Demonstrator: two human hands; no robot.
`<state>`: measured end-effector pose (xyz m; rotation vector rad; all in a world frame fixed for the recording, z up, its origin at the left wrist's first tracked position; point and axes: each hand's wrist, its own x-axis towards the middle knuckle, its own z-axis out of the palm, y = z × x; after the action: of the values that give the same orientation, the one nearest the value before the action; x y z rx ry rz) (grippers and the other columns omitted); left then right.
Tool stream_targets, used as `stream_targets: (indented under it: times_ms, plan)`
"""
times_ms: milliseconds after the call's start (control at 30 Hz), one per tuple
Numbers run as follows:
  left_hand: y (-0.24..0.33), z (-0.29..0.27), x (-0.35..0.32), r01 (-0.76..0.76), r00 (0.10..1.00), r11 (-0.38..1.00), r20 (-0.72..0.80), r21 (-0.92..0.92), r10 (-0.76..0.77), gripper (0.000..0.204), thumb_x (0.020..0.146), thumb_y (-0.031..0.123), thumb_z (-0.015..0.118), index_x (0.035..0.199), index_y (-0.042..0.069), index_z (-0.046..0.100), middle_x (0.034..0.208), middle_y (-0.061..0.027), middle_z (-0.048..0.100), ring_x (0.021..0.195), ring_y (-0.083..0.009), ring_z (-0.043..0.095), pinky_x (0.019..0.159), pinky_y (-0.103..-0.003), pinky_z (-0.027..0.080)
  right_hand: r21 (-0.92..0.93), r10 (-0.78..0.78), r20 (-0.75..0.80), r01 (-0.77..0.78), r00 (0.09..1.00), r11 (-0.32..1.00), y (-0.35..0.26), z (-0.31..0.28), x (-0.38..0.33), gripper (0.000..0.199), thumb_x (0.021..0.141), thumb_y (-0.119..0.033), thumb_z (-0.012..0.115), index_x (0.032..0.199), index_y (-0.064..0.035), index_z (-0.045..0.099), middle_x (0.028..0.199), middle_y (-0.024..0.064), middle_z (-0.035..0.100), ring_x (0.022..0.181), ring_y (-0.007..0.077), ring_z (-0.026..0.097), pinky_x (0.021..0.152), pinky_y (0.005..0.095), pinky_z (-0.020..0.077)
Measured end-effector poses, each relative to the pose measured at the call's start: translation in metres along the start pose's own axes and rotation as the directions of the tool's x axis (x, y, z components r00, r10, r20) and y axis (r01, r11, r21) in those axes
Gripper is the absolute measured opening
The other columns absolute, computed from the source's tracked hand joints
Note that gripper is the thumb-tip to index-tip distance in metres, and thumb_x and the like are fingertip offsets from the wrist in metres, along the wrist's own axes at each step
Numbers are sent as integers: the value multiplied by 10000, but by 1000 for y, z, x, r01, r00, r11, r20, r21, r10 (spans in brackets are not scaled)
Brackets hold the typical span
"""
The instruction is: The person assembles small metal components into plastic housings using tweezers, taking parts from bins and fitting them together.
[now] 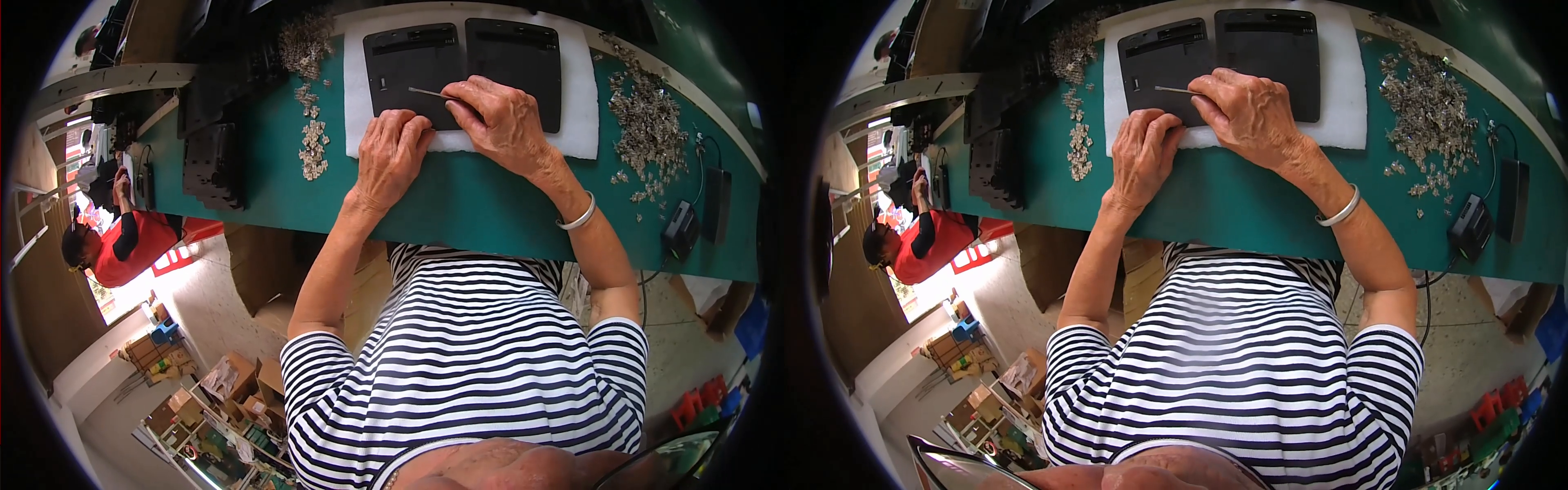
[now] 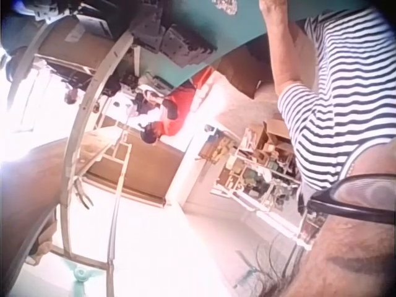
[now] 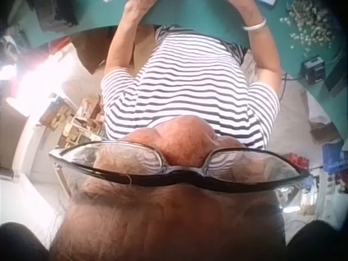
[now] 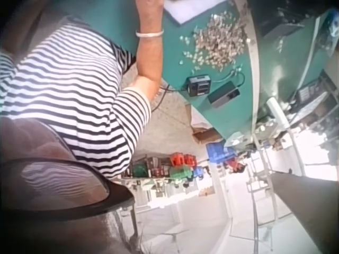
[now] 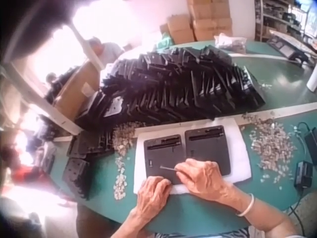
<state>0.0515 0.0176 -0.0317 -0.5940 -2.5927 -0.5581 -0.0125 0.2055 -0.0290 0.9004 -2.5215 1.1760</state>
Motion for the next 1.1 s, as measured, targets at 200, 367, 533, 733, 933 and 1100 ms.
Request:
stream_targets:
  times_ms: [200,367,533,733,933,1100]
  plan:
    - [4,-2,0,74,996,992,-44,-103,-79,167,823,71,710,949,44,603,865,-89,593,691,-218,584,631,-302,493,86,11,-23,-9,1000,996,-3,-5,1,115,855,-139,658,924,-49,677,846,84,676,705,255,680,631,337,560]
    - [30,-8,10,515,738,305,233,-801,-633,174,990,158,560,917,1,584,708,4,591,602,-44,538,543,-194,448,532,109,149,-173,983,829,-18,-12,3,192,805,-75,733,971,0,671,823,65,652,711,138,636,602,266,514]
    - [33,-8,18,510,715,164,310,-844,-627,173,978,154,582,945,-13,618,725,-17,624,628,-61,575,565,-191,466,448,32,41,-47,999,893,-13,-6,2,178,798,-57,733,956,-10,668,811,60,632,696,139,619,580,256,506]
    - [37,-8,20,506,724,181,301,-843,-621,168,964,129,596,978,-32,641,778,-59,665,715,-97,642,630,-213,527,179,-132,-95,147,987,973,-8,-3,-1,172,780,-56,737,935,-29,666,810,60,624,623,174,629,526,253,507]
    - [32,-12,23,545,583,-159,509,-823,-633,191,957,163,610,1016,-18,628,866,-81,672,745,-132,671,657,-235,563,-121,-389,-141,375,910,919,-6,-5,-1,164,752,-101,697,904,-62,649,799,25,596,597,153,626,510,265,506]
    - [23,-23,26,606,570,-372,710,-703,-414,240,963,255,603,1013,20,612,871,-55,656,711,-116,649,621,-230,556,-105,-447,-173,435,878,894,-5,-10,-2,220,714,-83,716,927,-70,660,833,19,616,596,141,614,515,264,507]
